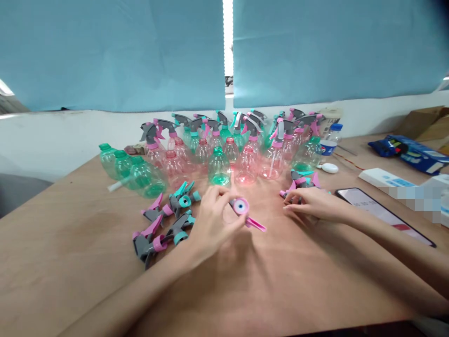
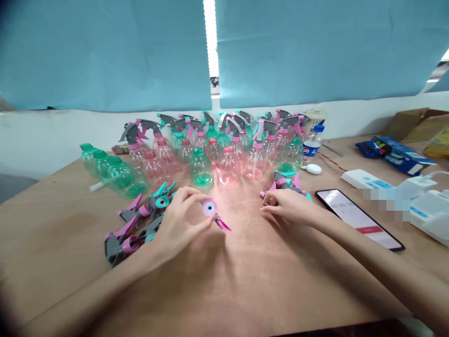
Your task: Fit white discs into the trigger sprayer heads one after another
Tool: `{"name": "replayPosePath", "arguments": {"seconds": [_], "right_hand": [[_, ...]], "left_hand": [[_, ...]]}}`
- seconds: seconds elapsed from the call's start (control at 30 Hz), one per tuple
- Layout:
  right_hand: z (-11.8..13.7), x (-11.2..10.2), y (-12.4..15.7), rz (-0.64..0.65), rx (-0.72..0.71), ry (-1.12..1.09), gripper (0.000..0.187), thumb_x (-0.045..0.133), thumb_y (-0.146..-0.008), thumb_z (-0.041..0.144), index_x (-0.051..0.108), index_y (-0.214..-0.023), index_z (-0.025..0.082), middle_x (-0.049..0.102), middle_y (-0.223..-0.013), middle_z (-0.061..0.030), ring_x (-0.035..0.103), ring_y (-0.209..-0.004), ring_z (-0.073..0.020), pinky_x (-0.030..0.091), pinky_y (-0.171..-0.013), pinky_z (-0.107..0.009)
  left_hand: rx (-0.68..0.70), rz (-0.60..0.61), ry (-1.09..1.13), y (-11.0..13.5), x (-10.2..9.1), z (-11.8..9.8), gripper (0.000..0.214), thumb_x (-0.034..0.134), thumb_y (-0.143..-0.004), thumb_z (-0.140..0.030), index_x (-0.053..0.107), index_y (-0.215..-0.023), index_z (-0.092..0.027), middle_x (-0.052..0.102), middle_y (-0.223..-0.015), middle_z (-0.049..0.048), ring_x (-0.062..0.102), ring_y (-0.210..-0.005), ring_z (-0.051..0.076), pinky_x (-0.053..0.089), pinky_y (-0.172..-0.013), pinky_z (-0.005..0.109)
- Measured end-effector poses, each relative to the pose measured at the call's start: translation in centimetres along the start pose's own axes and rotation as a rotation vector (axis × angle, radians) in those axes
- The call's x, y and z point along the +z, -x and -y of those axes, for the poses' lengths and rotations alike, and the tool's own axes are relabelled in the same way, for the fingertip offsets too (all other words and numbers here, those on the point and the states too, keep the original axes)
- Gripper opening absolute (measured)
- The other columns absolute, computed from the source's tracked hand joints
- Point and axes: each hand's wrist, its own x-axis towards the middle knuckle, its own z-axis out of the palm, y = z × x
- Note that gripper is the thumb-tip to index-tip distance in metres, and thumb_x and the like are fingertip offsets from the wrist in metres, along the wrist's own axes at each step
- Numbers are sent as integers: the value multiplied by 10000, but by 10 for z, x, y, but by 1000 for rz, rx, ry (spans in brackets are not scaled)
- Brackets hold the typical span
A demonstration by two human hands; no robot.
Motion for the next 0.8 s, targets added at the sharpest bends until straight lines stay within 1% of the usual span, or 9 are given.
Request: {"name": "replayPosePath", "arguments": {"seconds": [0.07,0.17,0.23,0.33,0.4,0.5,0.67,0.73,0.8], "right_hand": [[-1,-2,-2,-11,19,27,343,521,-821,472,652,-947,181,684,-887,-66,629,-790,-225,442,-661,-312],[9,-6,0,-59,13,35,326,531,-826,439,650,-952,162,685,-937,-87,627,-827,-225,450,-692,-316],[27,-12,6,-88,-61,-26,316,519,-846,427,650,-962,163,687,-933,-81,626,-813,-204,457,-687,-306],[63,-20,17,-76,-216,-173,270,507,-875,403,652,-963,193,688,-853,-35,617,-721,-148,456,-604,-250],[85,-24,22,-89,-312,-177,197,539,-868,362,660,-922,215,682,-810,-1,592,-658,-116,432,-569,-222],[108,-24,23,-109,-402,-144,199,544,-878,368,665,-867,210,671,-754,11,563,-620,-103,385,-545,-212],[118,-14,17,1,-441,-9,191,535,-878,328,641,-790,196,620,-643,26,500,-544,-99,287,-492,-221],[118,-11,18,36,-466,27,186,543,-869,312,617,-754,186,598,-624,31,477,-526,-95,273,-483,-222],[119,-10,22,64,-498,32,141,568,-852,294,609,-776,183,593,-633,34,476,-524,-94,277,-487,-221]], "left_hand": [[35,-5,99,10,5,-10,195,643,-792,-187,571,-973,-200,597,-968,42,538,-936,206,436,-813,333],[60,-16,162,22,10,-15,183,660,-792,-176,558,-943,-195,631,-873,21,548,-829,184,437,-752,319],[52,-7,147,27,13,-13,199,697,-773,-208,569,-926,-194,637,-842,15,546,-790,180,425,-732,322],[-22,4,90,28,15,-6,240,733,-750,-293,587,-917,-202,641,-840,13,544,-790,191,398,-731,341],[-59,-14,50,28,15,-2,257,740,-740,-338,597,-911,-210,631,-839,13,539,-805,201,386,-747,355],[-70,-46,31,28,15,3,256,742,-738,-340,598,-904,-209,600,-848,22,525,-830,206,386,-767,361],[-122,-63,117,30,18,6,205,713,-768,-291,551,-842,-189,547,-837,23,517,-802,189,413,-713,327],[-146,-70,157,31,21,6,215,711,-770,-292,534,-832,-188,534,-836,19,521,-793,184,422,-699,316],[-158,-74,198,33,23,6,228,719,-763,-282,528,-846,-189,528,-845,17,526,-790,179,432,-695,308]]}}
